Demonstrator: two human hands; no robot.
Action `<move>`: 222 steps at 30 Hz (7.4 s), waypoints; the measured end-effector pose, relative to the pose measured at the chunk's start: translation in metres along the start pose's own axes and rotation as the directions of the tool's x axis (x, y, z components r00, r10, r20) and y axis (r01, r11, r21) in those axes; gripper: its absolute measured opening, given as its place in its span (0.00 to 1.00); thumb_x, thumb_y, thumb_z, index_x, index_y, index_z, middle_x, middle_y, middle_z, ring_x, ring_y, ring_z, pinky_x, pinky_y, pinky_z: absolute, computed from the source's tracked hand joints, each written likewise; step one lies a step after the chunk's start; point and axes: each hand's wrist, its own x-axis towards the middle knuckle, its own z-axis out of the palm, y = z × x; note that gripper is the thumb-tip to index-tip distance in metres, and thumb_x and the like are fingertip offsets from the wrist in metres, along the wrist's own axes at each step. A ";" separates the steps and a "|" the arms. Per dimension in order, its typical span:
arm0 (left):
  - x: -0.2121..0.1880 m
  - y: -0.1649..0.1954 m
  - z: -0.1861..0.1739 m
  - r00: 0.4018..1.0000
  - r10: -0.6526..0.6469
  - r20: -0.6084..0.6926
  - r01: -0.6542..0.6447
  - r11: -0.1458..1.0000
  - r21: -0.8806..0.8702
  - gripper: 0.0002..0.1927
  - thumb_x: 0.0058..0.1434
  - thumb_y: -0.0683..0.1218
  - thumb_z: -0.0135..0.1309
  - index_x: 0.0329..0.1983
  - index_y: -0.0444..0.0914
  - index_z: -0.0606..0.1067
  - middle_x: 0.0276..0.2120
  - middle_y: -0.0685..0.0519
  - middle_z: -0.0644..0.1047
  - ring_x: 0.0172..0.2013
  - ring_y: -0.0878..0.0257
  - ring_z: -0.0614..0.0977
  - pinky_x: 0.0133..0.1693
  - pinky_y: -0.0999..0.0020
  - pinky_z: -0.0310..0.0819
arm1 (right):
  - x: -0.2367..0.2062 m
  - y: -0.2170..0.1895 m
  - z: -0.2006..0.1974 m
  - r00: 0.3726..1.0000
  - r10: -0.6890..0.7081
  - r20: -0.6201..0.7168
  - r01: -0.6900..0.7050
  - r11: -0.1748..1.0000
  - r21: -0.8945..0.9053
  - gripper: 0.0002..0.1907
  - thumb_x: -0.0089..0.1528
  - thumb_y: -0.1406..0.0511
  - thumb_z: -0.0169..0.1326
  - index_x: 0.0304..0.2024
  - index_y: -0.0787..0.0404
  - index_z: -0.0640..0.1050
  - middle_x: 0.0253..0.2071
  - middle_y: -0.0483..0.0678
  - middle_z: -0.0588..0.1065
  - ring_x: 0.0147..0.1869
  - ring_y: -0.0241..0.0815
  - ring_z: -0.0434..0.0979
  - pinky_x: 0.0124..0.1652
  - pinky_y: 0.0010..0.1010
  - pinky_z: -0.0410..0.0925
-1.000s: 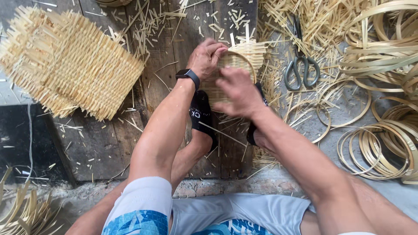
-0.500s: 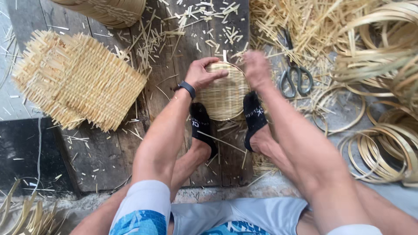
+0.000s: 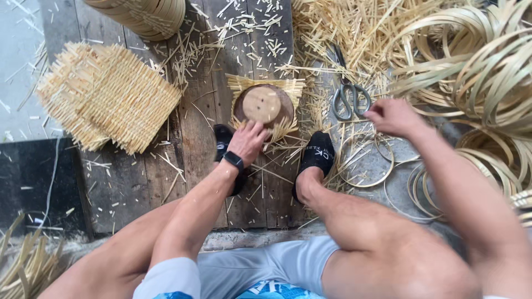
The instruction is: The person sits on the floor assembling round woven bamboo sieve lids. They lay a square woven bamboo mat over a round wooden mold, bend a thin bamboo strip into a ring, press the ring around the mat's edge, tuck the protruding mat ends under the ring, and trim the excess ends with scissors, stacking finished sieves nearby.
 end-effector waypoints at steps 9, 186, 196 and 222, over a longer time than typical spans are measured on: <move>0.058 0.006 0.015 0.843 -0.514 -0.159 0.465 0.844 -0.267 0.44 0.44 0.59 0.67 0.64 0.41 0.68 0.62 0.42 0.64 0.61 0.41 0.64 0.57 0.38 0.63 | 0.116 0.004 0.116 0.821 0.018 -0.570 0.061 0.991 0.119 0.39 0.48 0.57 0.73 0.53 0.70 0.70 0.46 0.62 0.70 0.51 0.63 0.73 0.49 0.51 0.68; 0.051 0.008 0.020 0.889 -0.439 0.128 0.450 0.789 -0.417 0.57 0.33 0.46 0.70 0.71 0.59 0.61 0.67 0.45 0.57 0.65 0.36 0.59 0.61 0.35 0.59 | 0.124 -0.060 0.109 0.818 -0.469 -0.333 0.247 0.809 -0.534 0.14 0.45 0.66 0.57 0.33 0.61 0.74 0.32 0.49 0.71 0.37 0.41 0.71 0.37 0.29 0.69; 0.055 -0.014 0.008 0.924 -0.228 0.307 0.340 0.858 -0.385 0.55 0.32 0.45 0.72 0.68 0.60 0.64 0.67 0.47 0.57 0.67 0.40 0.58 0.60 0.37 0.59 | 0.124 -0.062 0.105 0.743 -0.564 -0.359 0.303 0.763 -0.571 0.25 0.50 0.49 0.58 0.29 0.65 0.74 0.26 0.51 0.70 0.30 0.43 0.69 0.32 0.31 0.69; 0.065 -0.027 -0.001 0.928 0.005 0.372 0.143 0.919 -0.368 0.52 0.31 0.44 0.69 0.65 0.58 0.67 0.68 0.49 0.60 0.65 0.41 0.61 0.63 0.40 0.55 | 0.124 -0.063 0.106 0.734 -0.566 -0.376 0.317 0.774 -0.548 0.25 0.46 0.48 0.64 0.27 0.61 0.74 0.27 0.49 0.70 0.31 0.42 0.70 0.32 0.32 0.70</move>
